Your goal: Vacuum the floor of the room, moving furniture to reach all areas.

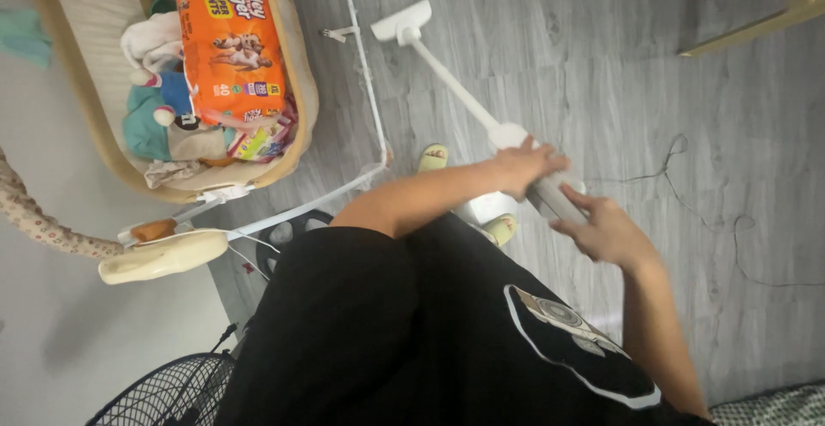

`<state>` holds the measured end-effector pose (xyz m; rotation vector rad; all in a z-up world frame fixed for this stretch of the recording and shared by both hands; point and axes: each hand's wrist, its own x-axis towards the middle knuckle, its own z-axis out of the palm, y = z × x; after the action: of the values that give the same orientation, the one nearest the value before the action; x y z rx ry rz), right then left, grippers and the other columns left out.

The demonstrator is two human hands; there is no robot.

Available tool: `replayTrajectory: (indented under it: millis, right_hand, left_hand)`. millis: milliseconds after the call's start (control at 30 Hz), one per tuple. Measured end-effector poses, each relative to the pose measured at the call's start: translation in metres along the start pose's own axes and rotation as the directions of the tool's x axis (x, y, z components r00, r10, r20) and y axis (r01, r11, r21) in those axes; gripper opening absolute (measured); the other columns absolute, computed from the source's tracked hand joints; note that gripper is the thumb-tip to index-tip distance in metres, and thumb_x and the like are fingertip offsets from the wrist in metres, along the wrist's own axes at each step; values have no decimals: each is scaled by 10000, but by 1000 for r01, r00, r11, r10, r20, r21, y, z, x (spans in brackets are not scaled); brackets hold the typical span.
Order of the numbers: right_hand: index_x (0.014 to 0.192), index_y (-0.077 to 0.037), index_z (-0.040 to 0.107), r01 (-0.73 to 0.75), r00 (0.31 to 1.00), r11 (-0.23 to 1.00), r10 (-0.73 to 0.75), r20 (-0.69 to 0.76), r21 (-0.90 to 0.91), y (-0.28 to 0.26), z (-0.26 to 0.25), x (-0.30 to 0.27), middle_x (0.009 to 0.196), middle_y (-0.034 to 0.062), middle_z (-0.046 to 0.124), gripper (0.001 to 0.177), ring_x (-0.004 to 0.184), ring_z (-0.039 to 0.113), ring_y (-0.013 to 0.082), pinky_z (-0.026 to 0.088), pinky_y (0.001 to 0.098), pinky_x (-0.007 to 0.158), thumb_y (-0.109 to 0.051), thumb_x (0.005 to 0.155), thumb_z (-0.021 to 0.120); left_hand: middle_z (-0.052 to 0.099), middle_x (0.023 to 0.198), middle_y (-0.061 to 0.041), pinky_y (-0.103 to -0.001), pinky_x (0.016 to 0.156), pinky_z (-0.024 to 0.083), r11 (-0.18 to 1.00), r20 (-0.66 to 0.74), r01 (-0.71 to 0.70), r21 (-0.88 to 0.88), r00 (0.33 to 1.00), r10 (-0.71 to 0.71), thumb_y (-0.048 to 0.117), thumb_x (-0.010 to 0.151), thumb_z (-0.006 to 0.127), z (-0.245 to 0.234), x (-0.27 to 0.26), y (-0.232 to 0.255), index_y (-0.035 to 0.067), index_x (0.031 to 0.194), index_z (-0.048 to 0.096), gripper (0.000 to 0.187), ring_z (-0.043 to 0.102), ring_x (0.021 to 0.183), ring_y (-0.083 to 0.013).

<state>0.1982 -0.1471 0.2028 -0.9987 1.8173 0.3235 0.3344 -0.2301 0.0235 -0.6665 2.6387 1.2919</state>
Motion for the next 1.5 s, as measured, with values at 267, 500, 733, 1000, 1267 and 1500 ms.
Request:
replayTrajectory:
  millis: [267,500,733,1000,1267,1500]
  right_hand:
    - [1531,-131,465,173,985,980,-171,-22,98,-28,12,25,504,107,563,797,424,546,188,485,377,463,-281,808,764]
    - [1529,-88,511,306,950,937,-288,-119,168,-6,50,19,595,105,558,761,464,518,182,449,374,461,-237,816,735]
    - [1545,-62,490,409,898,898,-427,-102,-162,-21,73,-18,842,282,730,809,712,711,301,551,406,722,-226,798,756]
    - [1518,-3,448,537,806,783,-586,-83,-313,-60,123,-16,1221,335,651,849,1138,646,418,510,443,947,-235,775,787]
    - [1557,-73,451,408,883,879,-449,-138,-247,-91,146,-29,1149,294,709,843,1078,706,379,532,433,927,-229,782,744]
    - [1617,-122,371,268,943,933,-305,-131,-238,-103,165,-42,1046,304,716,899,977,733,395,547,450,874,-299,818,742]
  left_hand:
    - [352,1600,-132,-480,1139,388,977,-286,211,0,937,-202,-76,670,718,32,-75,-116,155,1554,346,986,332,1468,-387]
    - [687,1277,-148,-500,948,548,553,-144,826,109,564,-813,278,847,742,109,-255,-185,112,1206,723,396,656,1209,-339]
    - [675,1364,-150,-619,1022,462,151,-205,987,52,159,-966,222,1000,561,148,-344,-193,122,1286,729,347,632,1264,-407]
    - [485,1525,-193,-653,1152,200,21,-302,998,52,36,-953,259,1020,433,177,-394,-250,69,1402,614,463,434,1417,-424]
    - [577,1444,-163,-622,1165,204,50,-458,992,115,97,-884,287,990,421,175,-438,-286,49,1365,640,495,535,1339,-351]
    - [743,1279,-97,-550,927,554,316,-133,934,169,339,-931,216,1007,533,170,-467,-296,132,1220,775,333,710,1178,-309]
